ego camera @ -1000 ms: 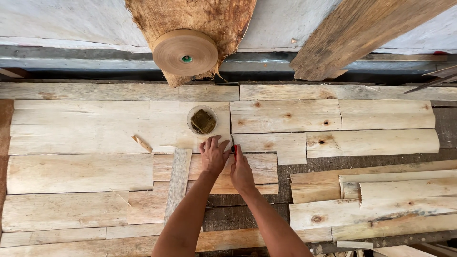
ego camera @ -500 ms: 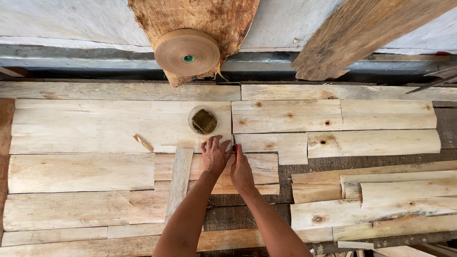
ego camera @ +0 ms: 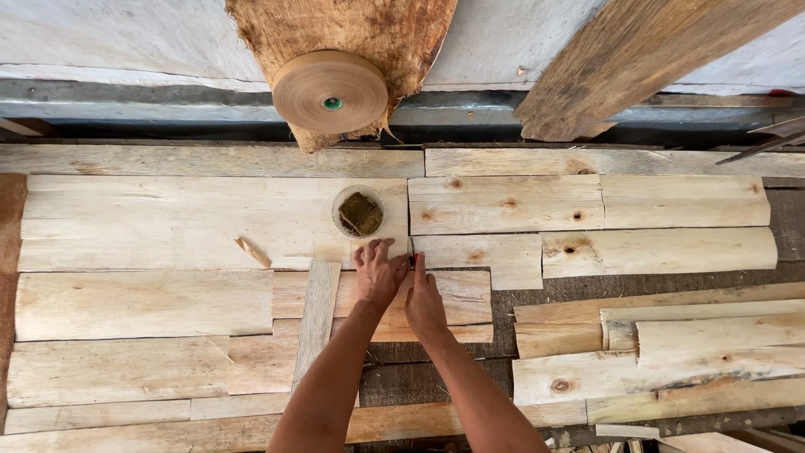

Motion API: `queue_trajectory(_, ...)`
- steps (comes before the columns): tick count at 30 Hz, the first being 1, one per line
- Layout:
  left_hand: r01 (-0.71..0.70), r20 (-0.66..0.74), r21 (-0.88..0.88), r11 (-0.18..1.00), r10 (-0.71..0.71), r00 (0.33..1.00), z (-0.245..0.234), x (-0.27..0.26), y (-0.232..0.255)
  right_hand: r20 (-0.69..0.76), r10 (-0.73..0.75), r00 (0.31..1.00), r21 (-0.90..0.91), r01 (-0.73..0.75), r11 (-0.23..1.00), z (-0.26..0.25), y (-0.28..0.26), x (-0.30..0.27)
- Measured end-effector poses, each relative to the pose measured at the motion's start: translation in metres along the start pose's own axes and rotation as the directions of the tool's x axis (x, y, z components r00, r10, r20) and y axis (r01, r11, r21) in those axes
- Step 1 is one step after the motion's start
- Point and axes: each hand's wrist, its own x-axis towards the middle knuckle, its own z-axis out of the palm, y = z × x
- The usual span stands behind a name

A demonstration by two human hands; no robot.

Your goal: Using a utility knife to carve and fit wooden planks for a surface.

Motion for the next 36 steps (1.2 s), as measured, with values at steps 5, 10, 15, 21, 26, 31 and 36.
queue_trajectory(5,0.002,-0.028,-0.004,1.0,-0.002,1.0,-0.001,-0.002,0.002,-0.029,-0.022,0.999,-0.018,0.022,1.0,0.005,0.004,0.001)
queue_trajectory(10,-0.03,-0.104,-0.046,0.998,0.025,0.994,-0.003,-0.005,0.001,-0.012,-0.017,1.0,-0.012,0.017,1.0,0.005,0.007,0.002)
queue_trajectory(15,-0.037,-0.138,-0.065,0.997,0.028,0.99,-0.001,-0.005,0.001,-0.012,-0.028,1.0,0.024,0.028,0.999,0.006,0.009,0.0)
queue_trajectory(21,-0.046,-0.16,-0.081,0.996,0.032,0.987,-0.002,-0.006,0.0,0.003,-0.019,1.0,0.002,0.019,1.0,0.004,0.008,0.002)
queue_trajectory(26,-0.037,-0.143,-0.068,0.997,0.027,0.989,0.002,-0.005,-0.002,0.01,-0.015,1.0,-0.008,0.015,1.0,0.006,0.008,0.006)
queue_trajectory(31,-0.012,-0.103,-0.051,0.999,0.006,0.995,-0.003,-0.004,0.003,-0.001,-0.038,0.999,-0.079,0.038,0.996,0.005,0.007,0.007)
queue_trajectory(36,0.026,-0.105,-0.065,0.998,-0.033,0.994,0.011,-0.002,-0.005,0.004,-0.037,0.999,-0.153,0.037,0.987,0.003,0.007,0.006)
